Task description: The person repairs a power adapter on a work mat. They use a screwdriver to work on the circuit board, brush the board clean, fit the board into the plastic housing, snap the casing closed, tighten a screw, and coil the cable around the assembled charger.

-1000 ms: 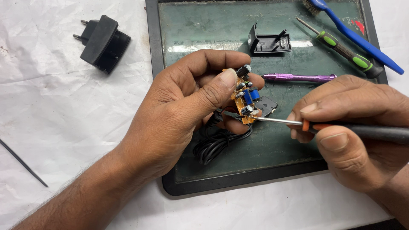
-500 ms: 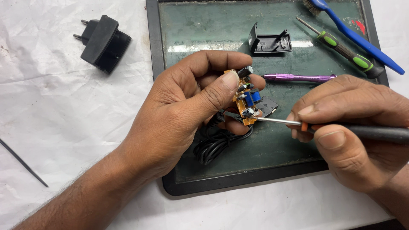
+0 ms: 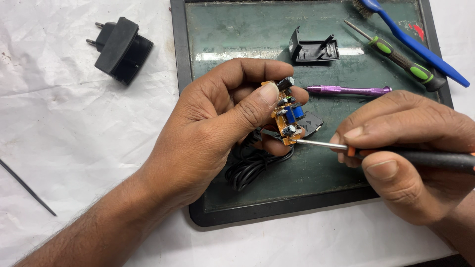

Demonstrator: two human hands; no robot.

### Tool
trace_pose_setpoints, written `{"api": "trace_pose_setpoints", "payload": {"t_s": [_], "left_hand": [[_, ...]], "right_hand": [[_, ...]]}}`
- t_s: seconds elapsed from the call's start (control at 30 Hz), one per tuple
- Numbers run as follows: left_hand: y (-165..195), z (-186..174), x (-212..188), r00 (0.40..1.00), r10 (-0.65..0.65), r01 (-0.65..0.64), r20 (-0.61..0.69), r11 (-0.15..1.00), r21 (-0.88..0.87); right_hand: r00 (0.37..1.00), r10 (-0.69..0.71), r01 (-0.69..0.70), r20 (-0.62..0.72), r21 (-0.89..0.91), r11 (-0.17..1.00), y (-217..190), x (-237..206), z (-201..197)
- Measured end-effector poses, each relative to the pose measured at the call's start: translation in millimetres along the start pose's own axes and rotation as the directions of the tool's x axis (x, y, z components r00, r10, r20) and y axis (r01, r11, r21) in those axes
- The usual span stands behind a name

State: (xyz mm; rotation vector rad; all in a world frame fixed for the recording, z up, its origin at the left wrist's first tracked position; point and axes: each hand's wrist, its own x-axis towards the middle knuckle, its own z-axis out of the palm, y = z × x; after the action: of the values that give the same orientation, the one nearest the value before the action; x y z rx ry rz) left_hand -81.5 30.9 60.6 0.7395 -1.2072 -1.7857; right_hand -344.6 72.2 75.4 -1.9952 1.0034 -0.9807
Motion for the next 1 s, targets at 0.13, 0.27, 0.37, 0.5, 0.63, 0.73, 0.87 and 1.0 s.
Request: {"api": "trace_pose_setpoints", "payload": {"t_s": [0.13, 0.27, 0.37, 0.5, 0.63, 0.73, 0.87, 1.0], "left_hand": [[0.2, 0.6, -0.7, 1.000, 0.003, -0.003, 0.002, 1.000, 0.006], [0.1, 1.0, -1.3, 1.000, 0.008, -0.008, 0.010, 1.000, 0.012], [0.0, 0.9, -1.5, 1.000, 0.005, -0.005, 0.009, 1.000, 0.015], [1.4, 0.3, -0.7, 1.000, 0.005, -0.006, 0.015, 1.000, 0.020], [1.6, 0.0, -1.0, 1.000, 0.015, -0.015, 0.022, 1.000, 0.013], [1.9, 0.4, -0.7, 1.000, 0.011, -0.012, 0.015, 0.999, 0.036], [3.1, 0.3, -1.1, 1.000, 0.008, -0.008, 0.012, 0.999, 0.038], [3.5, 0.2, -1.2, 1.000, 0.013, -0.013, 0.022, 0.999, 0.038]], "right_hand": [[1.000, -0.006, 0.006, -0.027, -0.003, 1.000, 1.7, 1.9, 2.7], [1.000, 0.005, -0.005, -0.011, -0.005, 1.000, -2.1, 0.4, 2.0], [0.999, 0.034, -0.033, -0.019, 0.019, 0.999, -5.4, -0.5, 1.3], [0.987, 0.090, -0.086, -0.130, 0.034, 0.996, -7.5, 0.8, 4.9], [0.992, -0.064, 0.068, -0.105, 0.038, 0.997, 3.5, 10.2, 8.2], [0.982, -0.160, 0.163, -0.099, 0.032, 0.986, 14.5, 14.0, 9.0], [0.979, -0.168, 0.173, -0.113, 0.038, 0.984, 19.4, 10.9, 8.0], [0.983, -0.150, 0.158, -0.108, 0.063, 0.985, 19.2, 10.4, 7.1]]}}
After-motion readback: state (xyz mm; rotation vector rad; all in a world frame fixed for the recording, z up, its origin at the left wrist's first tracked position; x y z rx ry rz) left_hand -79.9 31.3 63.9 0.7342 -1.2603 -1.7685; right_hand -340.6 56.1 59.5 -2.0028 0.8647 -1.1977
